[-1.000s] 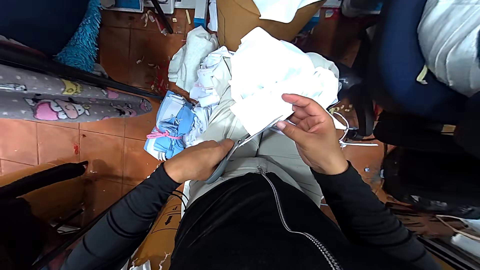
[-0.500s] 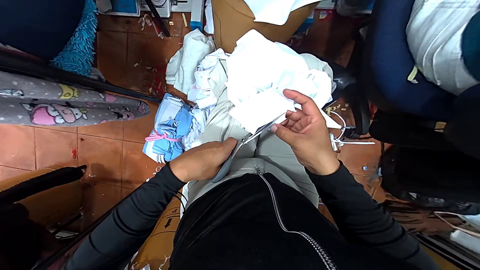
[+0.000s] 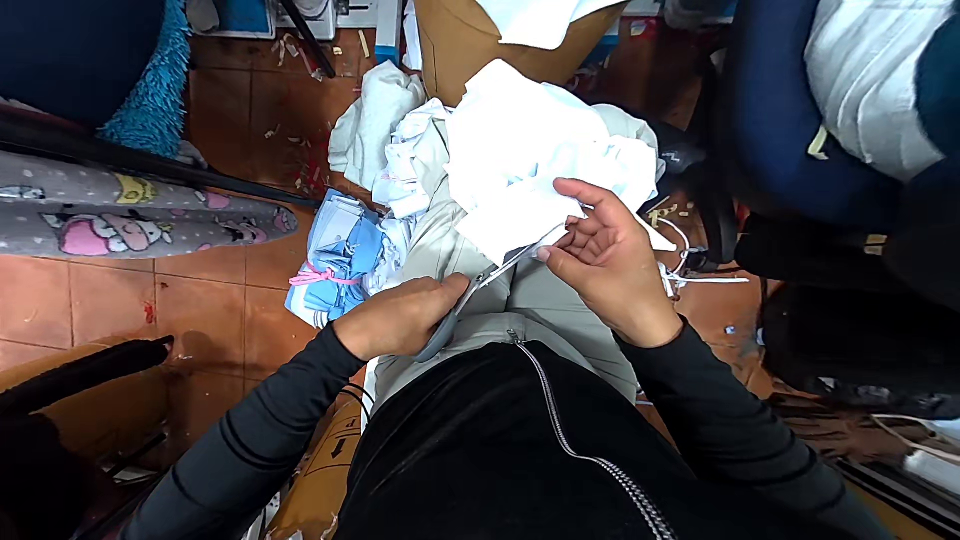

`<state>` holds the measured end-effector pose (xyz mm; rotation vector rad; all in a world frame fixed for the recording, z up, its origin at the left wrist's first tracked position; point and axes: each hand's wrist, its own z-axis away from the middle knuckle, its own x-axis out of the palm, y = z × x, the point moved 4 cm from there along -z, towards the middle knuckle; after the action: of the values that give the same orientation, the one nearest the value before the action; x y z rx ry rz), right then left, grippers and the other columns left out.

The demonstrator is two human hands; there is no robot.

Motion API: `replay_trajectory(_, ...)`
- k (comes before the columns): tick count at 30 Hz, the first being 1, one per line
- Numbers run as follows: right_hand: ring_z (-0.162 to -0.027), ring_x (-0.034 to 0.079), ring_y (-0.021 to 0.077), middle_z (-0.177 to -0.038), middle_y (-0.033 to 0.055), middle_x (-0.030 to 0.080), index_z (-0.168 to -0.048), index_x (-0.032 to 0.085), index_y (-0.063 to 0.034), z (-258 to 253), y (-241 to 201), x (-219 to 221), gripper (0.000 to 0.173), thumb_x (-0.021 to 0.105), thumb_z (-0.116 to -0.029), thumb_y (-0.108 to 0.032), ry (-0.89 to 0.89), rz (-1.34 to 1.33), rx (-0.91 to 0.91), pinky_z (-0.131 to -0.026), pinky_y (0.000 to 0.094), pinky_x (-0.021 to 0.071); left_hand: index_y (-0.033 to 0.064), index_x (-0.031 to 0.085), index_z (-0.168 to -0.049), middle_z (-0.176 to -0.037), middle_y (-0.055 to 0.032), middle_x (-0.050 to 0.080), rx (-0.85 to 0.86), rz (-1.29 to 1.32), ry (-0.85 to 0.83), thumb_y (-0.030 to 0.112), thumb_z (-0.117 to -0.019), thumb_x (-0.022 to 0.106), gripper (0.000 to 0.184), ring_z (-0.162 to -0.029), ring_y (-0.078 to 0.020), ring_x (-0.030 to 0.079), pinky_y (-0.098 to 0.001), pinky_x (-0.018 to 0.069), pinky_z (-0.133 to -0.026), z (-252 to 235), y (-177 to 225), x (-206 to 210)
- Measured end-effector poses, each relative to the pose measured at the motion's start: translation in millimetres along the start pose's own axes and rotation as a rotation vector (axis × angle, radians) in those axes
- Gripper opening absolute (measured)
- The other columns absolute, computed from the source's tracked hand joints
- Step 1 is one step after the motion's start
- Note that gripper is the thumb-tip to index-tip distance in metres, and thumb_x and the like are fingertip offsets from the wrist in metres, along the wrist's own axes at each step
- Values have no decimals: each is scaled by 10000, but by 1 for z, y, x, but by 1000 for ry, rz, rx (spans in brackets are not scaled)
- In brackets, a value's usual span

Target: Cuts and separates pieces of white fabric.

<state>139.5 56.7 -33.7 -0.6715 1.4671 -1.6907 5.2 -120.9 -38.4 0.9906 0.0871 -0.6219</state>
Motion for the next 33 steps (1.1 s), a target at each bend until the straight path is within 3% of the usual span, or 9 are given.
replay_trajectory(2,-856,694,56,-1196,58,674,-1460,459,-38,0,0,0,710,688,-802,98,2,0,9,-772,183,593,19,540,-1274,-797,-81,674,31,23,20,58,-911,686,393,-698,-225,671,-442,569,-651,0,-1,3)
replay_trajectory(6,-844,688,47,-1212,54,665,-1470,455,-52,-1,-2,-1,717,686,-806,87,-9,35,7,-760,176,588,24,516,-1308,-881,-90,700,8,27,4,82,-943,676,403,-777,-229,695,-450,584,-735,-2,-3,2)
replay_trajectory(17,-831,690,67,-1211,83,661,-1491,431,-55,-2,0,-2,755,694,-798,89,-38,34,10,-749,191,592,23,509,-1310,-884,-79,707,34,28,10,77,-929,680,421,-783,-218,702,-437,589,-744,-4,-5,2)
replay_trajectory(24,-804,685,66,-1180,89,661,-1508,410,-59,-1,2,1,785,695,-792,93,-65,20,23,-735,196,592,11,541,-1280,-834,-109,689,10,-18,18,46,-918,691,393,-743,-256,689,-470,574,-696,-2,-4,0)
replay_trajectory(28,-725,657,80,-1247,80,640,-1601,217,-123,7,8,9,931,671,-823,112,-74,74,8,-650,217,580,39,565,-1247,-824,-98,671,-72,-133,19,66,-914,707,363,-744,-264,679,-484,569,-696,13,-3,0)
replay_trajectory(30,-731,653,122,-1185,101,642,-1605,185,-69,13,19,17,895,658,-859,73,-53,288,-59,-641,285,580,79,588,-1206,-810,-59,685,-106,-141,23,85,-888,744,355,-722,-229,684,-473,577,-669,35,-7,-2)
replay_trajectory(33,-760,682,297,-982,200,667,-1501,393,29,14,53,37,655,648,-898,21,-91,574,-185,-683,475,589,114,600,-1197,-772,13,689,-78,13,73,119,-872,745,356,-643,-125,663,-366,576,-601,65,-21,-9)
